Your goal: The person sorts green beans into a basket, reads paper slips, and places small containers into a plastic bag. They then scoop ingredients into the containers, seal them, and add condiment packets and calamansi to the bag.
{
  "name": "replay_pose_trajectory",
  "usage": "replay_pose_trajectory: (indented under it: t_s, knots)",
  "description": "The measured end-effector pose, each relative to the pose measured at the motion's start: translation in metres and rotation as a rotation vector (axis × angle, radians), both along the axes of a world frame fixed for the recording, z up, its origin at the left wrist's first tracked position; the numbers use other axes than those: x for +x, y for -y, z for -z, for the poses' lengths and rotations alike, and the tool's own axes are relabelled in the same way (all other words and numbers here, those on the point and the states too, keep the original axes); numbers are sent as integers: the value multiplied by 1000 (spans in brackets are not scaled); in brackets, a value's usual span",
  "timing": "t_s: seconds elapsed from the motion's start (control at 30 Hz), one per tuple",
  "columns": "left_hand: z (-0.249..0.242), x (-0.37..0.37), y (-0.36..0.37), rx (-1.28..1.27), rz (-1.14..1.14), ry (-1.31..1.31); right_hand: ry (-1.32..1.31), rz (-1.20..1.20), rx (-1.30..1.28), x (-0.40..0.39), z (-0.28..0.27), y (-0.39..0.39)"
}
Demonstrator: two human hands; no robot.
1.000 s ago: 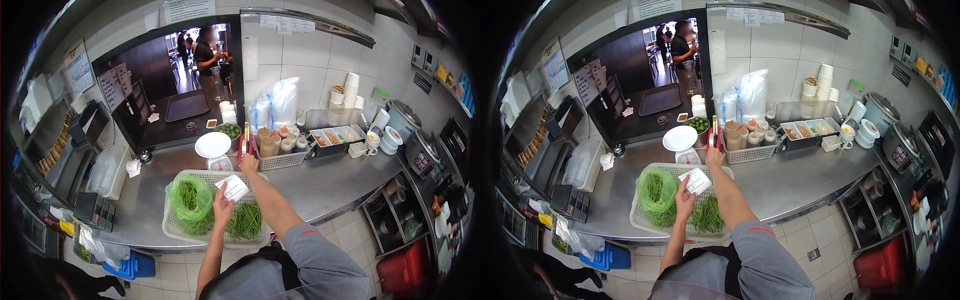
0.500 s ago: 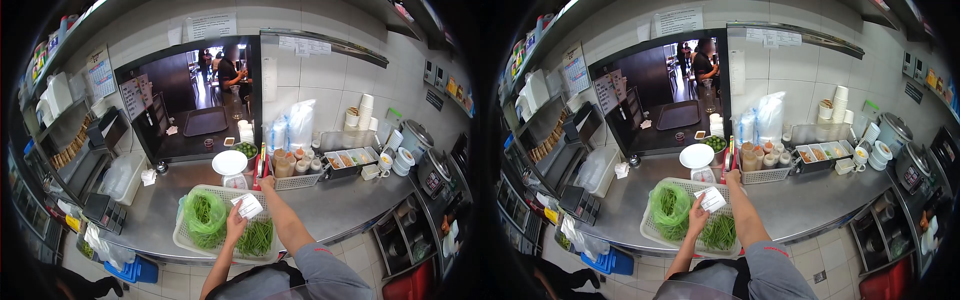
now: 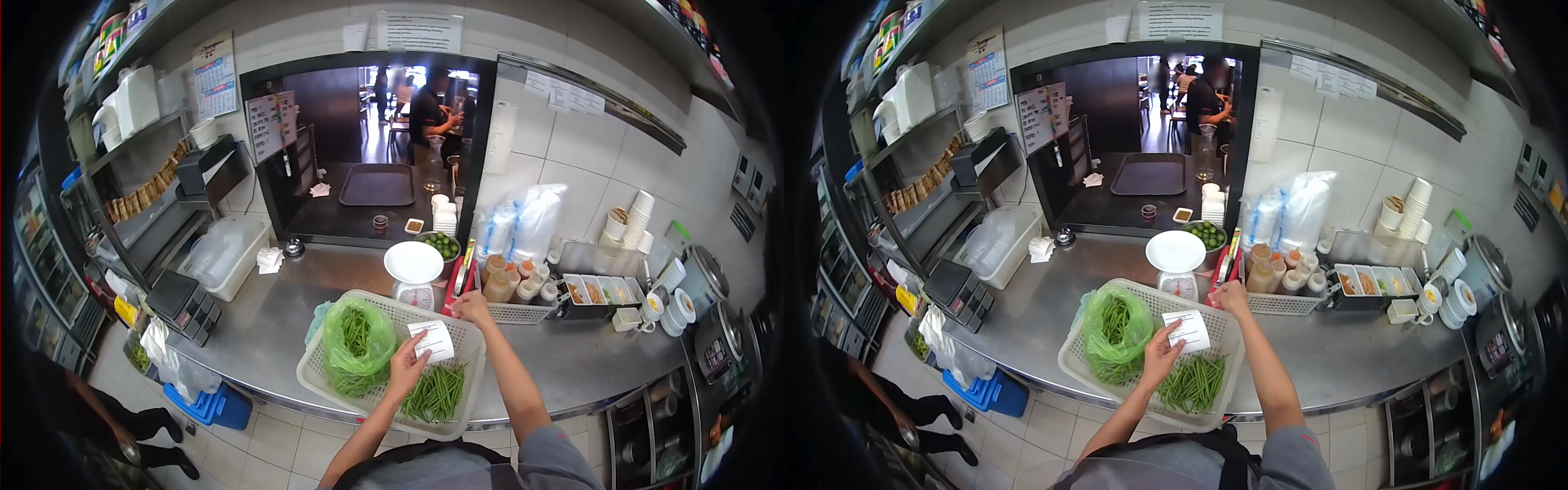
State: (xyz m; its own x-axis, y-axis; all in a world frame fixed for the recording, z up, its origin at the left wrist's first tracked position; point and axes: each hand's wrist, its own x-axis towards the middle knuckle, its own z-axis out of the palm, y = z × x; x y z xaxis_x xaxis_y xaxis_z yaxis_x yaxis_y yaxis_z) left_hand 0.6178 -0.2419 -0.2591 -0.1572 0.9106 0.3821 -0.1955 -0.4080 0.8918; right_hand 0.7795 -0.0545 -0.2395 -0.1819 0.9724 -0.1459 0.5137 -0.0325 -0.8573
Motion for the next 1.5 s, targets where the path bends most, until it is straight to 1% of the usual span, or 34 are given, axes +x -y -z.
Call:
replay_pose_trajectory:
  t_s: [0.03, 0.13, 0.23, 0.3, 0.33, 0.43, 0.53, 0.6, 0.7, 0.8, 0.9, 1.0, 1.1, 1.13, 1.17, 1.23, 1.3, 1.37, 1.43, 1.5]
  knots:
    - [1, -1, 1, -17, -55, -42, -286, -66, -119, 3, -9, 15]
    - [2, -1, 4, -45, -163, -144, -521, -177, -113, 3, -50, 60]
    - [-19, 4, 6, 3, -175, -165, -693, -202, -111, 4, -71, 85]
    - [-37, 10, 8, 68, -161, -156, -724, -202, -105, 4, -83, 98]
    - [-43, 12, 9, 59, -175, -177, -743, -210, -93, 5, -89, 103]
    - [-56, 11, 13, 21, -225, -420, -775, -254, -38, 10, -106, 118]
    - [-67, 18, 11, 206, -285, -508, -790, -268, -9, 18, -109, 118]
    - [-71, 24, 10, 237, -279, -535, -825, -270, -18, 27, -110, 115]
    - [-80, 37, 6, 249, -266, -562, -764, -234, 126, 34, -117, 116]
    - [-94, 57, 7, 205, -260, -580, -769, -274, 43, 45, -114, 105]
    - [-101, 77, 3, 160, -250, -605, -800, -258, -81, 58, -121, 98]
    - [-109, 96, 0, 178, -270, -664, -841, -346, -5, 75, -113, 82]
    - [-118, 119, -10, 219, -274, -669, -897, -297, -29, 102, -127, 73]
    - [-120, 127, -12, 225, -271, -660, -924, -260, 10, 113, -128, 63]
    - [-123, 133, -14, 222, -244, -677, -937, -225, 101, 127, -137, 52]
    - [-129, 141, -15, 207, -201, -724, -973, -162, 274, 154, -163, 26]
    - [-132, 148, -15, 205, -188, -793, -823, -90, 435, 193, -194, -12]
    - [-133, 154, -16, 223, -184, -855, -915, -61, 726, 221, -231, -61]
    - [-131, 158, -18, 168, -152, -919, -874, 7, 805, 253, -275, -118]
    - [-124, 164, -23, 118, -121, -957, -794, 46, 955, 283, -307, -189]
